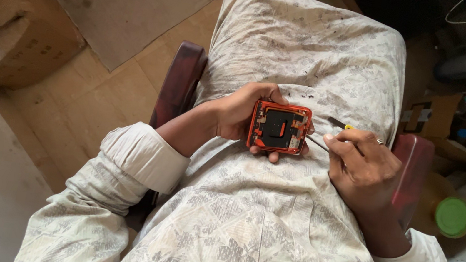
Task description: The person holds a small orange electronic device on their lap and uses a metal tool to probe and adjust internal components. They repeatedly insert the tool into the device, manipulate parts, and occasionally pause to inspect the interior.
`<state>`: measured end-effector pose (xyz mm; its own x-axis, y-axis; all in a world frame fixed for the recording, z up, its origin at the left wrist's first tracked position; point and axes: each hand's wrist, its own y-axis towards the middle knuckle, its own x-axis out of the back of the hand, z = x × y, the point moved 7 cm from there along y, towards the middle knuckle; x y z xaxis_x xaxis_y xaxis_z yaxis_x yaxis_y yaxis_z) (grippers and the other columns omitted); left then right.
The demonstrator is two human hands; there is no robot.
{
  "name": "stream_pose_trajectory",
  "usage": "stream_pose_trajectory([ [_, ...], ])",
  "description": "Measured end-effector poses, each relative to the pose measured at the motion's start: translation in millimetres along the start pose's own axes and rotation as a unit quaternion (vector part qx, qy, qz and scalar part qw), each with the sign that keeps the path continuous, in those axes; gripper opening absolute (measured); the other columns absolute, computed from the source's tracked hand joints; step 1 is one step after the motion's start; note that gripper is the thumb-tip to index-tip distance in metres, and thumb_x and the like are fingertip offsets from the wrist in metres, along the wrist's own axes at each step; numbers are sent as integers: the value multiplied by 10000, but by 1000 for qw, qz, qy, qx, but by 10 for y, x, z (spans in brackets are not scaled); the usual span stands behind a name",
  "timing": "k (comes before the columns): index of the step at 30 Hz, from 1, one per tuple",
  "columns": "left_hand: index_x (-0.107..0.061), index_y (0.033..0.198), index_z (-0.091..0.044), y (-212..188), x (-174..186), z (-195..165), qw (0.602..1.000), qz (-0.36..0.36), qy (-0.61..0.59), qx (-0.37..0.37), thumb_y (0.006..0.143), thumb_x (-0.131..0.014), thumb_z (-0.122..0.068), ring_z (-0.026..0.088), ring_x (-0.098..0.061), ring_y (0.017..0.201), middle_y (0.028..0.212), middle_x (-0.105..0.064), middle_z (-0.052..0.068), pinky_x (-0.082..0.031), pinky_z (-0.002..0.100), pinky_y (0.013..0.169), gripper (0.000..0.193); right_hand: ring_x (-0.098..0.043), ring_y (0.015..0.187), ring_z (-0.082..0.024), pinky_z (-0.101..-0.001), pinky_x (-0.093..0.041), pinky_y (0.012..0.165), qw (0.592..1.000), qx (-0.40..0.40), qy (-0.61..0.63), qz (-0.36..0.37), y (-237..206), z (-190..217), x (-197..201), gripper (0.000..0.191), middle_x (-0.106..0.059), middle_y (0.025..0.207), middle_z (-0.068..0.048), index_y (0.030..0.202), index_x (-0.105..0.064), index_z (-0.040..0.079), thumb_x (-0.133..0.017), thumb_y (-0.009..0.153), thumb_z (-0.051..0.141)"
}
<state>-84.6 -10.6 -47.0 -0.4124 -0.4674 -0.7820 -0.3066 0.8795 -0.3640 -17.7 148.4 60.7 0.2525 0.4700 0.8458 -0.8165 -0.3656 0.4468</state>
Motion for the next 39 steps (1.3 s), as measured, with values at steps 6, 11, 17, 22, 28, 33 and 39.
stream_pose_trajectory([
  [6, -596, 1353, 54, -17, -59, -1, 999, 34, -2, 5, 969, -345, -340, 310, -742, 704, 1100, -742, 272, -563, 331, 471, 605, -695, 767, -199, -328, -533, 652, 999, 37, -20, -1, -5, 9, -3, 203, -661, 903, -47, 1002, -765, 71, -797, 844, -52],
  [11, -599, 1356, 79, -22, -39, 4, 1000, 17, 9, 5, 961, -346, -344, 305, -744, 706, 1101, -741, 274, -565, 328, 473, 632, -665, 700, -200, -337, -502, 595, 998, 47, -47, 2, 6, 27, -44, 181, -670, 885, -43, 963, -760, 76, -825, 843, -44],
  [17, -599, 1359, 75, -23, -29, -13, 1000, 11, 16, 2, 952, -345, -349, 303, -746, 702, 1111, -740, 279, -568, 329, 473, 641, -686, 830, -269, -379, -538, 736, 998, 56, -20, 10, 62, 75, -23, 177, -670, 1000, -58, 998, -696, 56, -795, 867, -8],
  [22, -584, 1360, 79, -24, -74, -14, 1000, 29, 9, 2, 970, -335, -359, 297, -743, 703, 1112, -739, 284, -558, 326, 468, 637, -703, 886, -276, -387, -551, 788, 999, 44, -25, 13, 82, 95, 8, 167, -684, 1005, -64, 1017, -694, 53, -783, 893, -15],
  [28, -587, 1355, 86, -30, -71, -27, 1000, 22, 16, -2, 964, -334, -358, 301, -742, 696, 1094, -743, 289, -560, 332, 470, 644, -701, 831, -257, -366, -536, 697, 999, 21, -5, 29, 69, 61, -8, 165, -702, 968, -82, 978, -708, 37, -800, 859, -29],
  [33, -590, 1346, 92, -34, -54, -10, 1000, 13, 19, 3, 966, -339, -361, 305, -746, 696, 1076, -739, 293, -560, 337, 469, 643, -704, 912, -252, -349, -561, 763, 1000, -5, 24, -2, 42, 40, 31, 205, -693, 1017, -61, 1016, -730, 72, -768, 856, -49],
  [39, -596, 1351, 61, -26, -70, -9, 1000, 20, 16, 9, 964, -345, -362, 301, -745, 700, 1094, -741, 283, -559, 335, 475, 626, -645, 748, -219, -352, -512, 663, 997, -63, 37, 3, 25, -31, -9, 187, -613, 849, -70, 1010, -769, 79, -828, 865, -23],
])
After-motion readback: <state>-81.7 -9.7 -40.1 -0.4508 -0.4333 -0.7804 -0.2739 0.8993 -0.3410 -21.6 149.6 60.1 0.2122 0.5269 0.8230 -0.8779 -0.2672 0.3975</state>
